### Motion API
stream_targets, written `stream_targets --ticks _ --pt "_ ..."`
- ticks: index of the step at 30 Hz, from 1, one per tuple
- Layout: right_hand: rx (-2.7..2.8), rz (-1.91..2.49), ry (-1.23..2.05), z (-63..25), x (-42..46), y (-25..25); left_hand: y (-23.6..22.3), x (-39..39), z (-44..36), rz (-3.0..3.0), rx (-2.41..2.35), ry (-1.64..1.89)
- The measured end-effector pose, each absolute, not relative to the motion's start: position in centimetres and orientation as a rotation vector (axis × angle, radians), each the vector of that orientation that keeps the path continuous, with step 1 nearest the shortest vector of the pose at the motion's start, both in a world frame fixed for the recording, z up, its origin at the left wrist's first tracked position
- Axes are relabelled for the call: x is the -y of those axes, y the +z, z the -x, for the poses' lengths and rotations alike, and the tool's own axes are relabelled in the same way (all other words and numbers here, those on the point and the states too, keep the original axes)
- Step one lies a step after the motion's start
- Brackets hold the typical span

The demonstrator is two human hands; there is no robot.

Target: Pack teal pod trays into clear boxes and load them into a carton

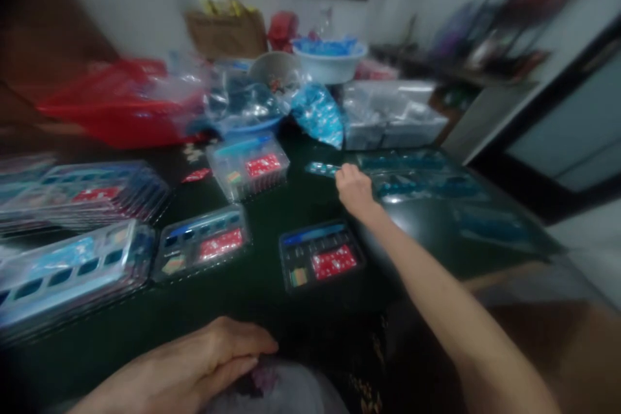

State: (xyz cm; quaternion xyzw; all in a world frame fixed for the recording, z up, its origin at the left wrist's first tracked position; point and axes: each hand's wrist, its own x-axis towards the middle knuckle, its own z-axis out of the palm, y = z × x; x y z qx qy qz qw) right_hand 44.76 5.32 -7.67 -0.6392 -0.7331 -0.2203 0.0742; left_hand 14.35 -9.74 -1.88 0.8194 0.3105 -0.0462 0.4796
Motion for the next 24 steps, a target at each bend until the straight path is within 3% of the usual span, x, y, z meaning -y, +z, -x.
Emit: stream_targets --ticks 9,12,17,24 --pt "2.171 1.759 -0.816 -43.7 2.2 -5.5 -7.9 14.4 -10.5 -1.884 -0.984 -0.040" --pt "2.185 1.678 -0.866 -43.2 5.0 -4.2 -6.0 13.4 -11.1 -1.957 -0.926 0.116" --pt "2.222 1.475 -0.919 -41.6 9.3 -1.5 -1.2 7.8 -15.9 -2.453 -1.052 0.926" --pt "2.222 1.325 -0.892 -41.0 12.9 0.2 -1.5 4.1 -20.2 -2.658 -0.513 1.099"
